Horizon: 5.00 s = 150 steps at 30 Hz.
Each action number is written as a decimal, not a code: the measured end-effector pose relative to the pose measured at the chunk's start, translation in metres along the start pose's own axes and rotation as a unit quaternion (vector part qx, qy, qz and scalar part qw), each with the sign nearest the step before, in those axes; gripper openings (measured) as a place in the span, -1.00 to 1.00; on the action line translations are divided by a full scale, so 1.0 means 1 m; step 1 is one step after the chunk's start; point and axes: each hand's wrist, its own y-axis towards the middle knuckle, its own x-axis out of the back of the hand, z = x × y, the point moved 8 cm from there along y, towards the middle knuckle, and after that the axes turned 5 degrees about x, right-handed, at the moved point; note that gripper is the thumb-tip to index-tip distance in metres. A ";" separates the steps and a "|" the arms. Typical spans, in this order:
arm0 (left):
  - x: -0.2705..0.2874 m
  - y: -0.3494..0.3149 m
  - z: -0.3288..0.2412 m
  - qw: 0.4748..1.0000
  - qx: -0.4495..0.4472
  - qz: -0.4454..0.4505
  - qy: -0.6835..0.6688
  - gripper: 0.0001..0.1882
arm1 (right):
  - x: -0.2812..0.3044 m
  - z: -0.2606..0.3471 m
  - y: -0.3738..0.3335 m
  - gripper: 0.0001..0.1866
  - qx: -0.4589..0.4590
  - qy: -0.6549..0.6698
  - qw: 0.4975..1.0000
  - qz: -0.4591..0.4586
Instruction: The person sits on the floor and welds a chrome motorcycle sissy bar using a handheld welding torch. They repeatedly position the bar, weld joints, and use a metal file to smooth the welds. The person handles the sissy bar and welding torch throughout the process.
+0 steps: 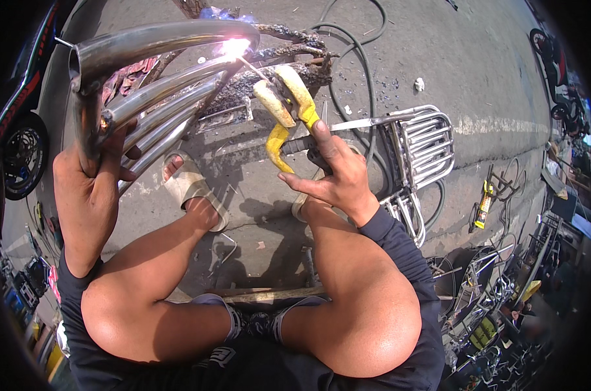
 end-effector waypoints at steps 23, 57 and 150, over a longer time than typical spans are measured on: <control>0.002 0.006 -0.004 1.000 -0.006 -0.012 0.001 -0.72 | 0.004 0.002 0.005 0.25 0.019 0.036 0.996 -0.073; 0.009 0.001 0.021 0.990 0.103 -0.012 -0.100 -0.61 | -0.012 -0.002 0.016 0.35 -0.003 0.024 1.000 -0.007; 0.028 -0.006 0.061 0.981 0.104 -0.065 -0.152 -0.51 | -0.019 0.006 0.047 0.17 0.037 0.111 0.992 -0.051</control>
